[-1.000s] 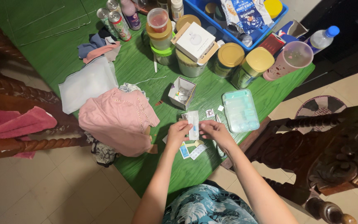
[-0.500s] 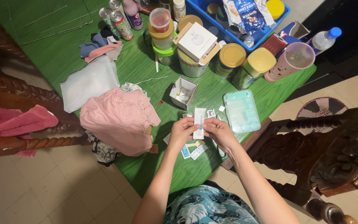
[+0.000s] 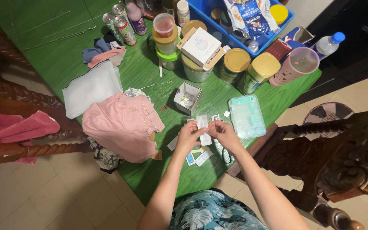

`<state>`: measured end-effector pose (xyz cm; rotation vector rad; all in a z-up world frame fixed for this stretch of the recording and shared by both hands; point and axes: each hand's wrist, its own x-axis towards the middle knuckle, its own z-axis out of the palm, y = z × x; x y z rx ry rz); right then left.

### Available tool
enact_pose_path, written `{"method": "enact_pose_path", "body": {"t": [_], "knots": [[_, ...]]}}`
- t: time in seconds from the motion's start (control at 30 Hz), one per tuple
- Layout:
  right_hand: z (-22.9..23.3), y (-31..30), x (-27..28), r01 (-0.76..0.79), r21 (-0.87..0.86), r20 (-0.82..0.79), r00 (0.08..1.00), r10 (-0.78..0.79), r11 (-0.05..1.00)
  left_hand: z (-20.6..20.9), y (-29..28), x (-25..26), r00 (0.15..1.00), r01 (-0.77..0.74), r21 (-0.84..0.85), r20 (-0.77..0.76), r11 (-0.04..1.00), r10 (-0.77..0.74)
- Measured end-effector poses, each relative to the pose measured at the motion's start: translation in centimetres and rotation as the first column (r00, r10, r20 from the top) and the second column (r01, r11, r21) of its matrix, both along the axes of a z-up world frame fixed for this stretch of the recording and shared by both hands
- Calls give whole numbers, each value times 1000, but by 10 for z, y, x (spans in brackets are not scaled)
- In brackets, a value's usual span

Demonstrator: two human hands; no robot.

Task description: The person folds several pieces of clothing on a green table, then uses scissors to cut open small sealed packets and boxes, placing the contents into a plastic container. The person also moves a stack of fabric pads and a wire rack on the table.

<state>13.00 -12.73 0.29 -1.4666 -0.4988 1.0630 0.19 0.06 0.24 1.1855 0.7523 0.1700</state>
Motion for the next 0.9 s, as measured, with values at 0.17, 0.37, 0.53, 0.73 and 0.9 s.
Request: {"method": "enact_pose_path", "body": {"t": [0.17, 0.37, 0.53, 0.73, 0.9], "knots": [[22, 3, -4, 123, 14, -440, 892, -104, 992, -12, 10, -3, 986, 161, 71, -48, 984, -158], [6, -1, 13, 89, 48, -487, 872, -54, 995, -32, 14, -12, 941, 330, 263, -22, 907, -336], [-7, -5, 21, 97, -2, -95, 991, -97, 995, -18, 17, -19, 947, 279, 230, -224, 932, -229], [21, 1, 3, 207, 91, 560, 798, -222, 974, -18, 10, -15, 992, 122, 43, -39, 992, -120], [47, 5, -9, 197, 50, 563, 804, -191, 979, -23, 5, -12, 1000, 23, -31, 19, 999, -23]]}}
